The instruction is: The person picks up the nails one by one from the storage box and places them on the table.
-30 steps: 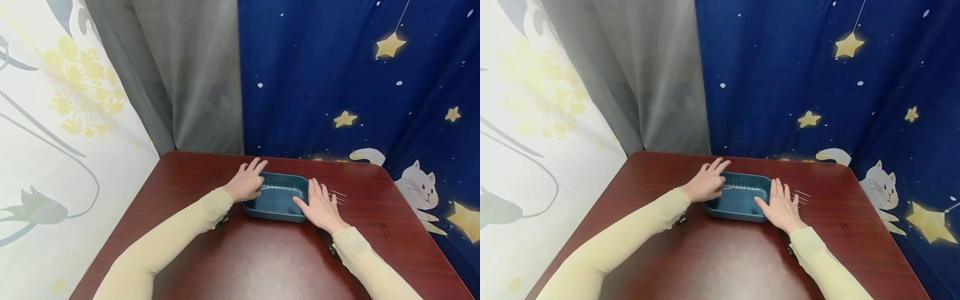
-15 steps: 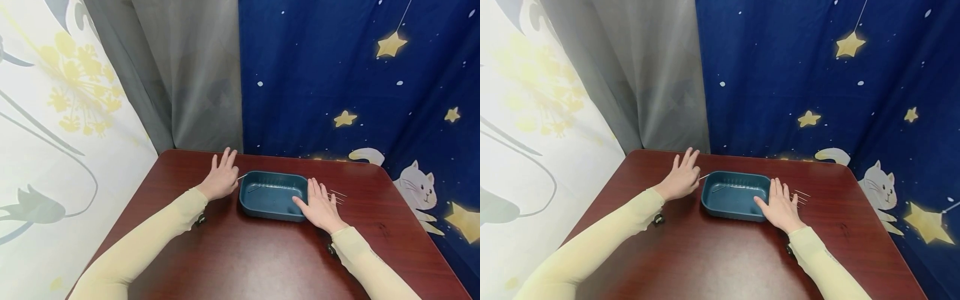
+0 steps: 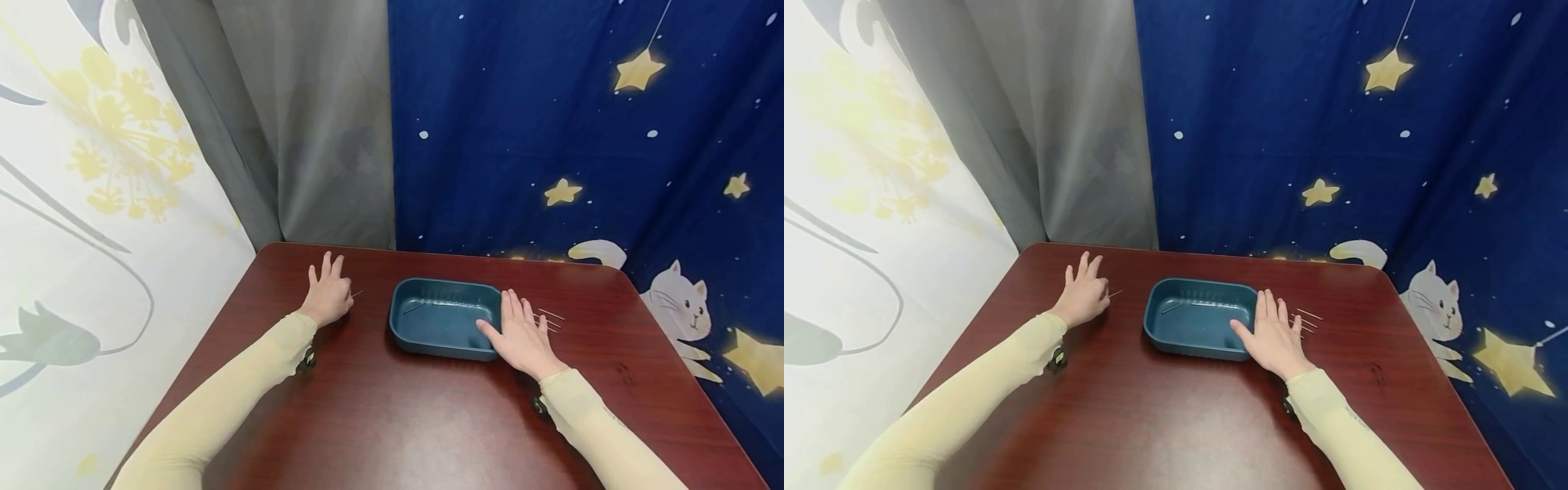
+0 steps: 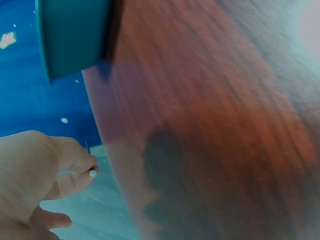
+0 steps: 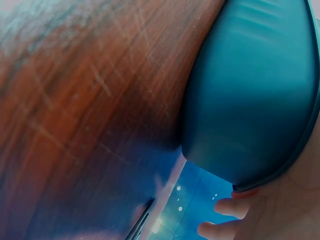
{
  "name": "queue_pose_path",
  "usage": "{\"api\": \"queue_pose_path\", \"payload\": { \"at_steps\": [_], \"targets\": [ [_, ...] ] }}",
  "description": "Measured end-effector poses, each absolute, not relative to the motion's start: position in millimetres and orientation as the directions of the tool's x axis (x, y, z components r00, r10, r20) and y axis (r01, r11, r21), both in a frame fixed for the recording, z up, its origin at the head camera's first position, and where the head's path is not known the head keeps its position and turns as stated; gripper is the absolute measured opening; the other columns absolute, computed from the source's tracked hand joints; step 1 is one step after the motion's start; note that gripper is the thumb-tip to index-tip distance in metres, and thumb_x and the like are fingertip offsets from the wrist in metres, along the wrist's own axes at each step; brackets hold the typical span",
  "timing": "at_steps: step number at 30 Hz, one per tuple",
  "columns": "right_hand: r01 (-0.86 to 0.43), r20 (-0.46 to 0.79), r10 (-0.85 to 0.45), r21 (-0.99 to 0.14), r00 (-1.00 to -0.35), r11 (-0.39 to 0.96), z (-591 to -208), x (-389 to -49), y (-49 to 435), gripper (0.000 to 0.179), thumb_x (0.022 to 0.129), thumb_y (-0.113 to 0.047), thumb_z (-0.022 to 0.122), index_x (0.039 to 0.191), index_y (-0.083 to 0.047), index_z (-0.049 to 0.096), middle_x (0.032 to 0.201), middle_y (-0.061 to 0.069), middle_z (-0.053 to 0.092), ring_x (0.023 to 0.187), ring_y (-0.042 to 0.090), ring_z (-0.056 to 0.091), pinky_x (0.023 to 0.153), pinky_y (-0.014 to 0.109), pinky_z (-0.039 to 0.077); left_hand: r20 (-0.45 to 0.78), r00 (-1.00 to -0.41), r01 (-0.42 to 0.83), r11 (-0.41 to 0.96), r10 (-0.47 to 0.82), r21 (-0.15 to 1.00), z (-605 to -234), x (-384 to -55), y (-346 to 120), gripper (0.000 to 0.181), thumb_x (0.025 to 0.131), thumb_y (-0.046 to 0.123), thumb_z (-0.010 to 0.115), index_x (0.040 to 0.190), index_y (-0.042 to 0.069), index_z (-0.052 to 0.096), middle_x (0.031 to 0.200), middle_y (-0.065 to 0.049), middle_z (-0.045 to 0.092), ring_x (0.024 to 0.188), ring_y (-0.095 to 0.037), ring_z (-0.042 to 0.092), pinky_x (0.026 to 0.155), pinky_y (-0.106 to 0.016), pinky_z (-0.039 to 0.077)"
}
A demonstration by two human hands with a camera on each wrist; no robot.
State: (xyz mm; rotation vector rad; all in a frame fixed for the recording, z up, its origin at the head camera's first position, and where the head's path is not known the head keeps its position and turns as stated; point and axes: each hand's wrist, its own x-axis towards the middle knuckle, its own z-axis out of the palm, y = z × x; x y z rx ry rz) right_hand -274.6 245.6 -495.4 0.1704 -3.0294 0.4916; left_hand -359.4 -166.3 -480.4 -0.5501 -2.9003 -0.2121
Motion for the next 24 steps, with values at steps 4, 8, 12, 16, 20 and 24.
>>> {"api": "queue_pose_path", "payload": {
  "at_steps": [4, 8, 12, 16, 20, 24],
  "targets": [
    [-0.124, 0.091, -0.101, -0.304, -0.991, 0.944, -495.4, -274.9, 245.9, 0.104, 0.094, -0.077, 0.037, 0.162, -0.004, 0.008, 0.166, 0.021, 0.012, 0.148, 0.049, 0.011, 0.107, 0.077, 0.006, 0.199, -0.925, 0.349, 0.930, 0.323, 0.112, -488.2, -361.4, -171.7, 0.013, 0.091, 0.015, 0.069, 0.078, 0.011, 0.069, 0.159, -0.025, 0.025, 0.151, -0.045, -0.001, 0.109, -0.075, 0.011],
    [-0.123, 0.088, -0.101, -0.300, -0.991, 0.946, -495.5, -274.8, 246.5, 0.103, 0.094, -0.076, 0.038, 0.162, -0.004, 0.008, 0.166, 0.021, 0.012, 0.148, 0.049, 0.011, 0.107, 0.077, 0.006, 0.186, -0.929, 0.343, 0.932, 0.319, 0.118, -492.2, -360.3, -175.3, 0.016, 0.090, 0.013, 0.068, 0.074, 0.012, 0.068, 0.158, -0.026, 0.026, 0.150, -0.047, 0.002, 0.108, -0.076, 0.012],
    [-0.120, 0.082, -0.099, -0.304, -0.992, 0.945, -494.9, -274.2, 246.7, 0.103, 0.095, -0.075, 0.039, 0.161, -0.003, 0.009, 0.166, 0.021, 0.010, 0.148, 0.049, 0.011, 0.107, 0.077, 0.005, 0.158, -0.936, 0.335, 0.934, 0.314, 0.125, -499.0, -360.3, -178.7, 0.018, 0.090, 0.013, 0.069, 0.073, 0.013, 0.066, 0.158, -0.025, 0.026, 0.150, -0.047, 0.002, 0.108, -0.076, 0.011],
    [-0.122, 0.079, -0.102, -0.306, -0.992, 0.944, -494.5, -273.5, 246.3, 0.103, 0.094, -0.075, 0.039, 0.161, -0.003, 0.009, 0.166, 0.021, 0.010, 0.148, 0.049, 0.011, 0.107, 0.077, 0.005, 0.142, -0.940, 0.327, 0.936, 0.309, 0.128, -506.4, -361.0, -181.4, 0.017, 0.090, 0.014, 0.070, 0.073, 0.014, 0.067, 0.159, -0.025, 0.027, 0.150, -0.046, 0.003, 0.108, -0.076, 0.010],
    [-0.123, 0.079, -0.103, -0.309, -0.992, 0.943, -494.2, -273.3, 245.7, 0.104, 0.094, -0.076, 0.038, 0.161, -0.002, 0.009, 0.166, 0.021, 0.010, 0.148, 0.049, 0.010, 0.107, 0.077, 0.005, 0.147, -0.939, 0.329, 0.936, 0.310, 0.123, -508.5, -360.5, -182.6, 0.018, 0.089, 0.014, 0.071, 0.071, 0.015, 0.067, 0.158, -0.025, 0.028, 0.149, -0.047, 0.005, 0.107, -0.077, 0.012],
    [-0.123, 0.085, -0.101, -0.312, -0.991, 0.942, -494.2, -273.2, 245.0, 0.104, 0.094, -0.076, 0.038, 0.161, -0.001, 0.011, 0.166, 0.021, 0.011, 0.148, 0.049, 0.010, 0.107, 0.077, 0.005, 0.141, -0.941, 0.327, 0.936, 0.309, 0.130, -507.6, -360.4, -183.2, 0.022, 0.089, 0.015, 0.072, 0.068, 0.015, 0.064, 0.157, -0.026, 0.028, 0.149, -0.048, 0.005, 0.106, -0.078, 0.011]
  ]
}}
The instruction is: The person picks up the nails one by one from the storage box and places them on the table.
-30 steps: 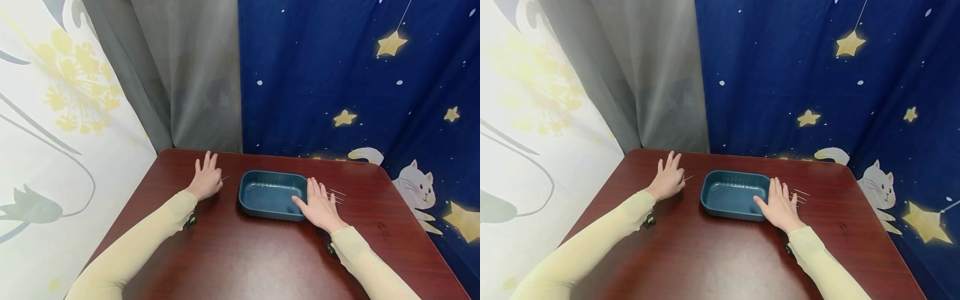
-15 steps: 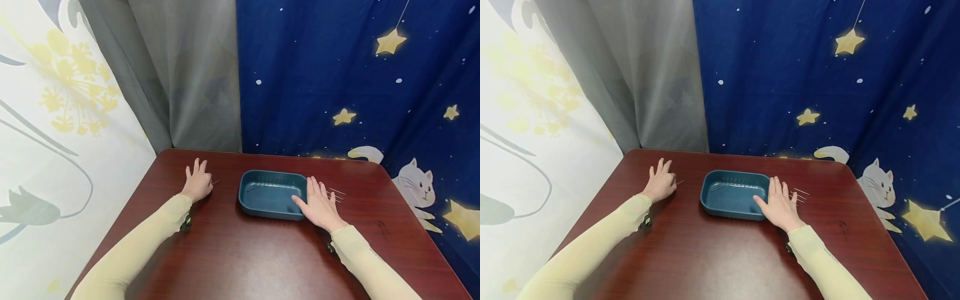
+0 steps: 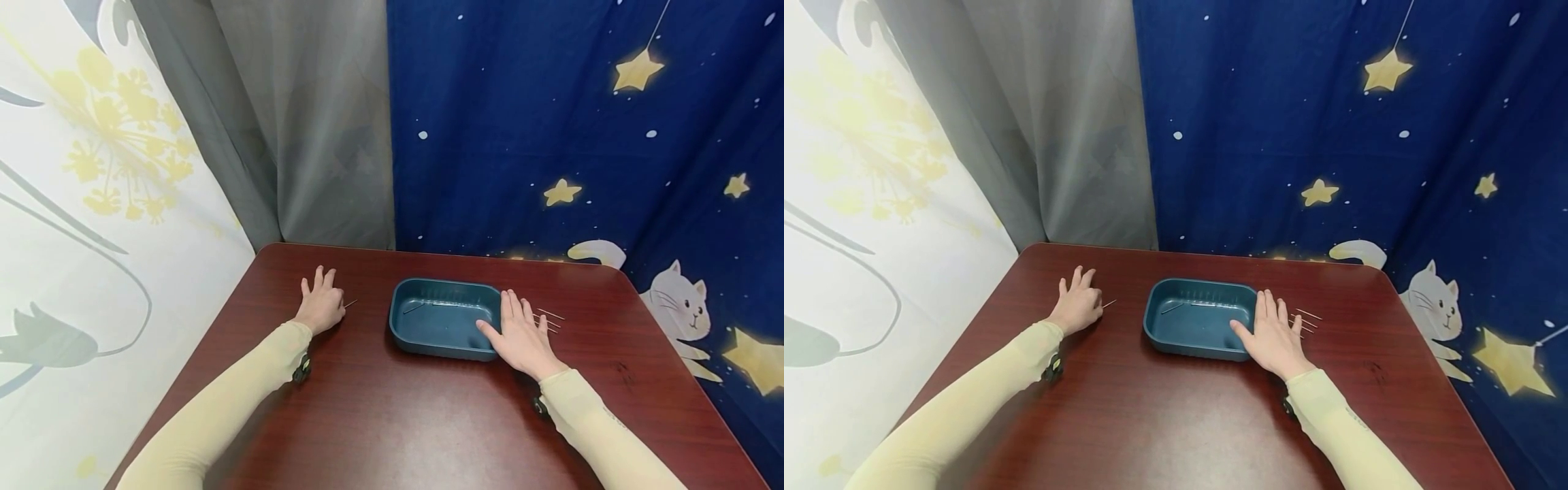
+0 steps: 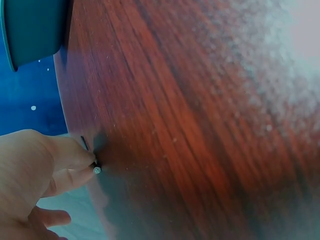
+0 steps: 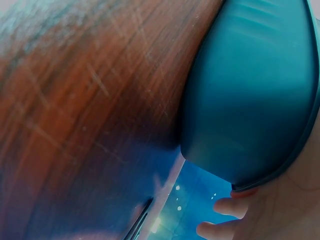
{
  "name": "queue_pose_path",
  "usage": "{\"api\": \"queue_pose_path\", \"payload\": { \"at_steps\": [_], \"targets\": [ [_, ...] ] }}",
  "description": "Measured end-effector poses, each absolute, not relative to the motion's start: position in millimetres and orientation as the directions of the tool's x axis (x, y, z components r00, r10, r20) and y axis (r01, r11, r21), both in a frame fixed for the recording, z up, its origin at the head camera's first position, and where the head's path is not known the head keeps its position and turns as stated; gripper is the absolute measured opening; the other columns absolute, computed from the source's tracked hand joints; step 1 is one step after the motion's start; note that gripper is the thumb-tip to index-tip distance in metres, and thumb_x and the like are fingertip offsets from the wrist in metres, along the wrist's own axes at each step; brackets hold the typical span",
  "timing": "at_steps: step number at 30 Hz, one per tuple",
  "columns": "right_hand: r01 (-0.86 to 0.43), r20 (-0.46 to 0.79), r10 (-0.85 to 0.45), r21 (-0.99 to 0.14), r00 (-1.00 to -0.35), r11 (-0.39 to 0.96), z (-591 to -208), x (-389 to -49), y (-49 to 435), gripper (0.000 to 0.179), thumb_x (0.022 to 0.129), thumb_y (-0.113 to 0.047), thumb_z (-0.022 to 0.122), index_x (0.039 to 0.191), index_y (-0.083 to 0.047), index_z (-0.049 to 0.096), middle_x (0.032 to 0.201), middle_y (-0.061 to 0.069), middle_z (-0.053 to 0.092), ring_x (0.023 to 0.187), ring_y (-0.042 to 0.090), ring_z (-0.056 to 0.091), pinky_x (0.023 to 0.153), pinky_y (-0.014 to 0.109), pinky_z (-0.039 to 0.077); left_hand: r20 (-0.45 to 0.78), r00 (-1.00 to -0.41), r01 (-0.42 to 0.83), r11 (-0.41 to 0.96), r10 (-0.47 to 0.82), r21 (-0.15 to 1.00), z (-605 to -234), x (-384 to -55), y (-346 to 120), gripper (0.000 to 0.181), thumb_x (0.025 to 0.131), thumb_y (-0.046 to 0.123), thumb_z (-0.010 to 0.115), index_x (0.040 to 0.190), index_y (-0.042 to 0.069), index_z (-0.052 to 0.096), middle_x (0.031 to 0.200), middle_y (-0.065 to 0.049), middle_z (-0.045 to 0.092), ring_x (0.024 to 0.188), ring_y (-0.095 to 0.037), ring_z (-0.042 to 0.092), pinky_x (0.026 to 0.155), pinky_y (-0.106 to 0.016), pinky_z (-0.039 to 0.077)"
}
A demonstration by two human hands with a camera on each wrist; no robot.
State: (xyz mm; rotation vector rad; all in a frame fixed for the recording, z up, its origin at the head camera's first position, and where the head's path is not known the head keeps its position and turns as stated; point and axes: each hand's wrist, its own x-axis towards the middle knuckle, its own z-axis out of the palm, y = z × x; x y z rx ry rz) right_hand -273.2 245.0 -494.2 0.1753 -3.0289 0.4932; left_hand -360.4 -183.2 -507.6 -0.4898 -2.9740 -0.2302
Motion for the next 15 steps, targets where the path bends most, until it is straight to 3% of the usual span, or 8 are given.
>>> {"api": "queue_pose_path", "payload": {
  "at_steps": [7, 15],
  "targets": [
    [-0.121, 0.082, -0.100, -0.310, -0.992, 0.943, -496.1, -272.9, 243.9, 0.103, 0.095, -0.075, 0.039, 0.161, -0.002, 0.010, 0.166, 0.021, 0.012, 0.148, 0.049, 0.010, 0.107, 0.077, 0.005, 0.145, -0.944, 0.319, 0.934, 0.298, 0.159, -504.2, -359.2, -183.0, 0.024, 0.087, 0.017, 0.074, 0.068, 0.015, 0.060, 0.158, -0.027, 0.027, 0.149, -0.048, 0.004, 0.107, -0.077, 0.011],
    [-0.126, 0.079, -0.106, -0.317, -0.991, 0.940, -493.5, -273.4, 245.1, 0.102, 0.096, -0.072, 0.041, 0.161, -0.002, 0.007, 0.165, 0.023, 0.010, 0.147, 0.051, 0.010, 0.106, 0.078, 0.004, 0.264, -0.916, 0.366, 0.899, 0.301, 0.243, -483.3, -359.4, -170.0, 0.014, 0.091, 0.019, 0.071, 0.080, 0.014, 0.063, 0.159, -0.026, 0.024, 0.149, -0.047, 0.008, 0.106, -0.077, 0.013]
  ]
}}
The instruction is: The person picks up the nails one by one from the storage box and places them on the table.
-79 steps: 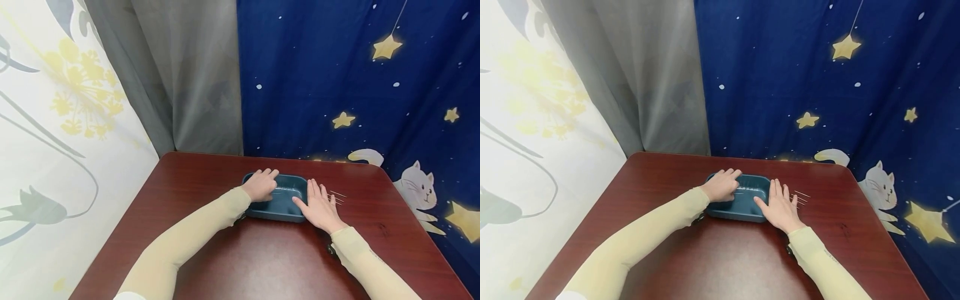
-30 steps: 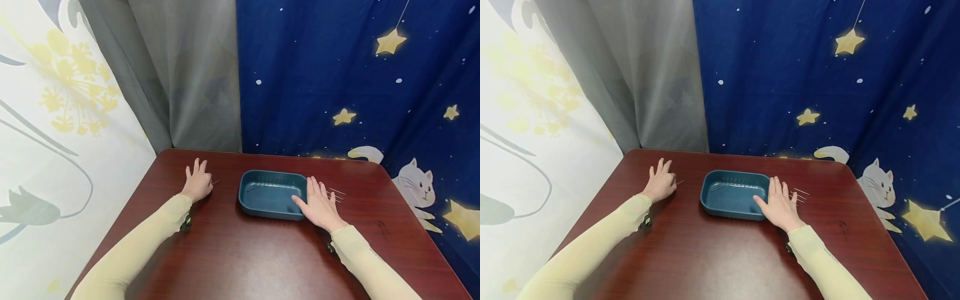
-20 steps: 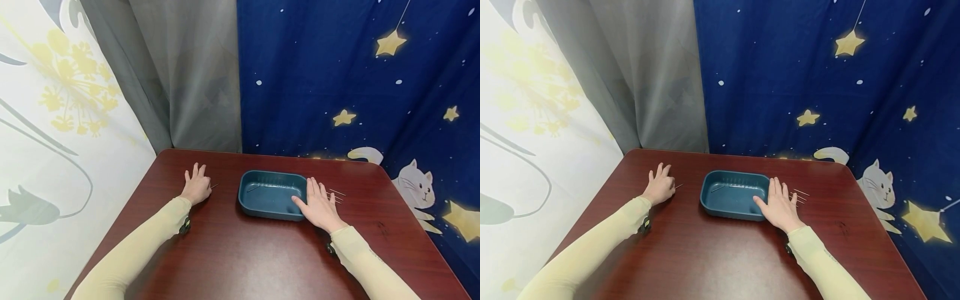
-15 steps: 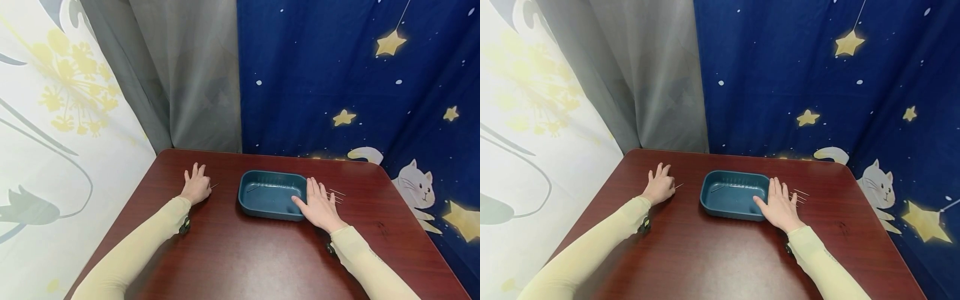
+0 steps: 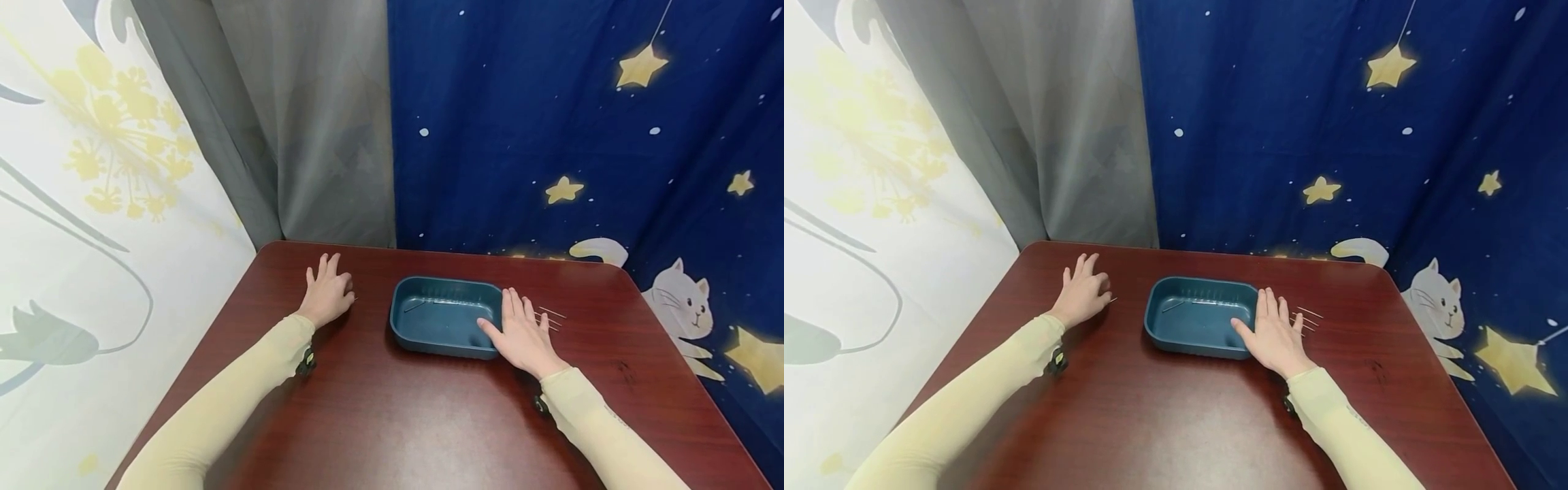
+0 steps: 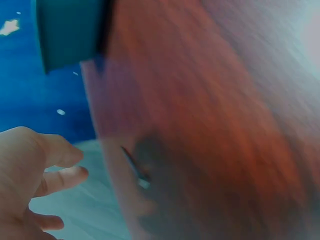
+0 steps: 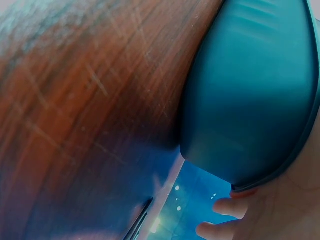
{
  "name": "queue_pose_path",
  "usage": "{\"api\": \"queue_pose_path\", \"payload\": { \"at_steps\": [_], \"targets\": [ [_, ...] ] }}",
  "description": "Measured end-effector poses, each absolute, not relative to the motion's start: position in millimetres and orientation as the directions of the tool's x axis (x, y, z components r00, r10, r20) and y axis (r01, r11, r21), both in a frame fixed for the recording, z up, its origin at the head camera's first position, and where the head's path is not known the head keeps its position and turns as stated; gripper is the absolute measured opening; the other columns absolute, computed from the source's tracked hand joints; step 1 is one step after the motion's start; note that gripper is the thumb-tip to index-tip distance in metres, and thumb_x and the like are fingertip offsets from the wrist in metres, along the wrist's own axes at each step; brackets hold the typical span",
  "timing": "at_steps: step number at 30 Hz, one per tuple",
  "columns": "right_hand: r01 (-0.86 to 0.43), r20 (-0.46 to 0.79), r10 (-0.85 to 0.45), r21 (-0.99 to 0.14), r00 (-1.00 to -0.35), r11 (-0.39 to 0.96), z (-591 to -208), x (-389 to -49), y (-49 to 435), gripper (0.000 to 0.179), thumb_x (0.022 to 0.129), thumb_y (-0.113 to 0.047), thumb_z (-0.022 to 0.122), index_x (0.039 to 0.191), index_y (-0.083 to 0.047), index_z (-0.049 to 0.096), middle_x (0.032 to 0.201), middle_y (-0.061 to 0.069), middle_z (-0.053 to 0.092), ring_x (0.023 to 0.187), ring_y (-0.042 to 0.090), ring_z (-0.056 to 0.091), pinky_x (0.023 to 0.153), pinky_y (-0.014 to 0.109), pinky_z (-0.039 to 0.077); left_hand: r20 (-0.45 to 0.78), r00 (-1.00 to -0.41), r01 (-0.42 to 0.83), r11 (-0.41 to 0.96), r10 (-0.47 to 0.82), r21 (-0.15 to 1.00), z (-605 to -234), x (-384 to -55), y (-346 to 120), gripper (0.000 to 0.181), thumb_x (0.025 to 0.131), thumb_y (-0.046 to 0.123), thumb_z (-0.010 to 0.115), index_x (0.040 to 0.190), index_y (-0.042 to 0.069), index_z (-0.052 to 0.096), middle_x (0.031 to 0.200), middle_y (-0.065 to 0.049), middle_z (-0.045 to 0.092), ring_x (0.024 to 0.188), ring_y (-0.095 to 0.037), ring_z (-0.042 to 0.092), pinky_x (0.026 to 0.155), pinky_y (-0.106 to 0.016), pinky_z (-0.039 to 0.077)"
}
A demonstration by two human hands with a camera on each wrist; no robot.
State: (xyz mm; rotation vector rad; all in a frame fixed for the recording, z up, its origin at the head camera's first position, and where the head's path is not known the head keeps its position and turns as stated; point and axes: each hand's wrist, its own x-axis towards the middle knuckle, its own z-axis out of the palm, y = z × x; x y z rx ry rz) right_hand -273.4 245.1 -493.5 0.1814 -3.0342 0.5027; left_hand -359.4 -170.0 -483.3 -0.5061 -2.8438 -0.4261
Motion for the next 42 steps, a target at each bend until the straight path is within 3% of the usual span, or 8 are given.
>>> {"api": "queue_pose_path", "payload": {
  "at_steps": [5, 12, 19, 29, 42],
  "targets": [
    [-0.125, 0.084, -0.104, -0.313, -0.991, 0.942, -492.3, -273.6, 246.3, 0.100, 0.097, -0.069, 0.044, 0.161, -0.002, 0.007, 0.165, 0.023, 0.011, 0.147, 0.051, 0.011, 0.106, 0.078, 0.004, 0.355, -0.876, 0.436, 0.852, 0.327, 0.292, -466.0, -355.1, -146.9, 0.007, 0.093, 0.021, 0.068, 0.092, 0.014, 0.068, 0.159, -0.024, 0.026, 0.149, -0.045, 0.010, 0.108, -0.076, 0.013],
    [-0.124, 0.083, -0.103, -0.314, -0.991, 0.941, -493.4, -274.9, 247.2, 0.103, 0.095, -0.075, 0.038, 0.161, -0.002, 0.007, 0.166, 0.022, 0.010, 0.148, 0.050, 0.011, 0.107, 0.077, 0.004, 0.408, -0.829, 0.516, 0.805, 0.383, 0.293, -452.7, -339.3, -103.7, 0.015, 0.093, 0.026, 0.071, 0.105, 0.019, 0.074, 0.160, -0.020, 0.027, 0.149, -0.043, 0.015, 0.109, -0.074, 0.014],
    [-0.127, 0.085, -0.105, -0.313, -0.991, 0.941, -493.2, -275.6, 247.4, 0.106, 0.093, -0.079, 0.033, 0.161, -0.002, 0.008, 0.165, 0.022, 0.011, 0.147, 0.051, 0.011, 0.106, 0.077, 0.005, 0.315, -0.864, 0.470, 0.855, 0.393, 0.220, -460.9, -332.9, -67.6, 0.024, 0.090, 0.035, 0.076, 0.112, 0.027, 0.077, 0.161, -0.020, 0.024, 0.149, -0.046, 0.011, 0.108, -0.076, 0.014],
    [-0.123, 0.087, -0.100, -0.319, -0.991, 0.940, -494.8, -274.6, 246.2, 0.103, 0.095, -0.074, 0.040, 0.161, -0.001, 0.009, 0.166, 0.022, 0.011, 0.147, 0.050, 0.012, 0.107, 0.077, 0.005, 0.191, -0.946, 0.298, 0.933, 0.261, 0.201, -482.7, -339.4, -43.5, 0.020, 0.085, 0.031, 0.081, 0.104, 0.026, 0.082, 0.160, -0.022, 0.028, 0.148, -0.051, 0.007, 0.108, -0.076, 0.008],
    [-0.121, 0.089, -0.097, -0.318, -0.991, 0.940, -494.3, -274.3, 246.2, 0.104, 0.094, -0.076, 0.038, 0.161, -0.002, 0.009, 0.165, 0.022, 0.011, 0.147, 0.050, 0.013, 0.107, 0.077, 0.006, 0.105, -0.969, 0.234, 0.967, 0.224, 0.101, -485.0, -345.7, -28.7, 0.002, 0.084, 0.023, 0.079, 0.083, 0.022, 0.077, 0.159, -0.020, 0.033, 0.147, -0.054, 0.011, 0.108, -0.076, 0.013]
  ]
}}
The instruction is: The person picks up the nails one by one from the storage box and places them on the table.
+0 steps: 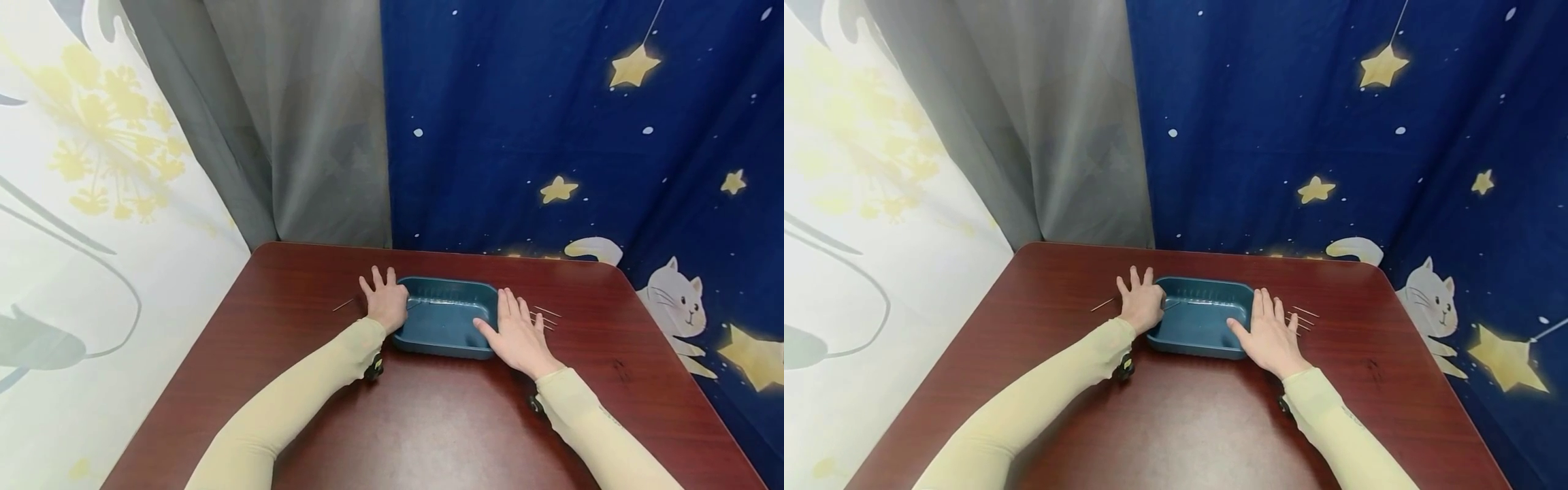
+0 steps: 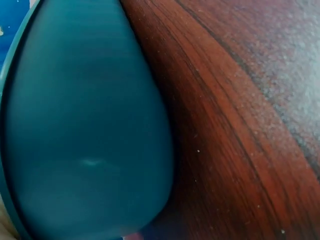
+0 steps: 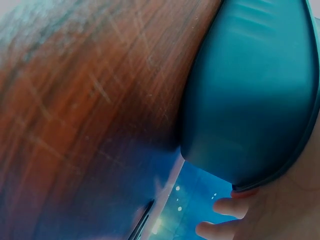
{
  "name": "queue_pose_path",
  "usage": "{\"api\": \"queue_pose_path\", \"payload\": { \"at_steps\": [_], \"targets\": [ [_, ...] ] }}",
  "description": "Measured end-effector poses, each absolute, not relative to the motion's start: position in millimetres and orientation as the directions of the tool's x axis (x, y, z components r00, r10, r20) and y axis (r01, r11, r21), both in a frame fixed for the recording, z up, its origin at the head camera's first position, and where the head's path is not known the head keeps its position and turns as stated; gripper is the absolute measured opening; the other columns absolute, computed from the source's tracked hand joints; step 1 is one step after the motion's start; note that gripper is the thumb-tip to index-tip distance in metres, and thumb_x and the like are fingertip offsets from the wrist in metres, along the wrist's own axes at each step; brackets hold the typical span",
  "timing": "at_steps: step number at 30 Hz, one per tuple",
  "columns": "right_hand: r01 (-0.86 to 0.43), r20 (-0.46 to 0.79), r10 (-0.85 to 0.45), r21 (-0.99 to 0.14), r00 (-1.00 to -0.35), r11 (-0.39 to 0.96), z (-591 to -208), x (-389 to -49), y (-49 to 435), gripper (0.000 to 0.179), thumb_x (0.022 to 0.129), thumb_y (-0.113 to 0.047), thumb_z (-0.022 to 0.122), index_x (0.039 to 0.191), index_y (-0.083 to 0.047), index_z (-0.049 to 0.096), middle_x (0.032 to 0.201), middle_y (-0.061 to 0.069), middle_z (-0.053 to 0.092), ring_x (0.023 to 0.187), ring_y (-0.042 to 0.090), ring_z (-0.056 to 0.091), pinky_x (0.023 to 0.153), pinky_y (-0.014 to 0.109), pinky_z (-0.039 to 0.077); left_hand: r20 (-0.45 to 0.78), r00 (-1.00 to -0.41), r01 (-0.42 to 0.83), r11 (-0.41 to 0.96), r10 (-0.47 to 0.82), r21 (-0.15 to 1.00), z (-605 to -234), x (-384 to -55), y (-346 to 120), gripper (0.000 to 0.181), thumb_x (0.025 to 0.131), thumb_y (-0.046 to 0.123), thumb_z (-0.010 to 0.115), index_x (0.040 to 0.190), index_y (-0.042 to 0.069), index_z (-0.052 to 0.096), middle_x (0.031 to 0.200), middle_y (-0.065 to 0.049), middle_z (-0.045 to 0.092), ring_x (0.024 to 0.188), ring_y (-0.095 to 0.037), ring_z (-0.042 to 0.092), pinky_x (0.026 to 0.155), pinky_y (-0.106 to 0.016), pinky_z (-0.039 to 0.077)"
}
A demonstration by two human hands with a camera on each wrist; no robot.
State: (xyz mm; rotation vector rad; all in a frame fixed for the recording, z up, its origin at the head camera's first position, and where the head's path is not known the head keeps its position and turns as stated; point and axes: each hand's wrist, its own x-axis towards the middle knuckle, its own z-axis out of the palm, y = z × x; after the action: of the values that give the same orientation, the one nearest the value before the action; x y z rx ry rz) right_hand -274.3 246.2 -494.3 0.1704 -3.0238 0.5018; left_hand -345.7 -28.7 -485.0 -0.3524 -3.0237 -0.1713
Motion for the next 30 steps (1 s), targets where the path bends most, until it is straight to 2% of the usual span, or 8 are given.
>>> {"api": "queue_pose_path", "payload": {
  "at_steps": [9, 17, 20, 30],
  "targets": [
    [-0.128, 0.093, -0.103, -0.320, -0.990, 0.939, -493.9, -274.5, 244.3, 0.104, 0.095, -0.075, 0.038, 0.161, -0.002, 0.007, 0.165, 0.023, 0.012, 0.147, 0.050, 0.013, 0.107, 0.077, 0.005, 0.075, -0.963, 0.267, 0.957, 0.260, 0.109, -489.7, -351.5, -28.0, 0.014, 0.084, 0.018, 0.079, 0.073, 0.019, 0.070, 0.161, -0.021, 0.027, 0.148, -0.052, 0.004, 0.107, -0.078, 0.011],
    [-0.128, 0.097, -0.103, -0.312, -0.990, 0.941, -496.3, -274.0, 242.7, 0.102, 0.095, -0.074, 0.040, 0.161, -0.001, 0.011, 0.165, 0.022, 0.012, 0.147, 0.049, 0.014, 0.107, 0.076, 0.006, 0.080, -0.942, 0.335, 0.929, 0.326, 0.155, -485.6, -349.1, -29.2, 0.030, 0.082, 0.027, 0.084, 0.059, 0.022, 0.064, 0.165, -0.019, 0.016, 0.149, -0.049, -0.003, 0.107, -0.077, 0.010],
    [-0.124, 0.089, -0.101, -0.316, -0.991, 0.940, -497.4, -273.3, 242.8, 0.103, 0.095, -0.074, 0.040, 0.161, -0.002, 0.011, 0.165, 0.022, 0.012, 0.147, 0.049, 0.013, 0.107, 0.077, 0.006, 0.093, -0.933, 0.360, 0.914, 0.348, 0.188, -481.9, -346.9, -29.5, 0.031, 0.082, 0.028, 0.082, 0.058, 0.022, 0.064, 0.167, -0.016, 0.011, 0.150, -0.045, -0.008, 0.109, -0.076, 0.007],
    [-0.113, 0.087, -0.090, -0.311, -0.992, 0.944, -496.5, -274.6, 245.5, 0.102, 0.096, -0.072, 0.041, 0.161, -0.002, 0.008, 0.166, 0.021, 0.011, 0.148, 0.049, 0.011, 0.107, 0.076, 0.005, 0.197, -0.894, 0.442, 0.867, 0.403, 0.231, -460.1, -334.8, -34.8, 0.027, 0.081, 0.024, 0.077, 0.059, 0.024, 0.062, 0.168, -0.011, 0.008, 0.151, -0.039, -0.013, 0.110, -0.074, 0.003]
  ]
}}
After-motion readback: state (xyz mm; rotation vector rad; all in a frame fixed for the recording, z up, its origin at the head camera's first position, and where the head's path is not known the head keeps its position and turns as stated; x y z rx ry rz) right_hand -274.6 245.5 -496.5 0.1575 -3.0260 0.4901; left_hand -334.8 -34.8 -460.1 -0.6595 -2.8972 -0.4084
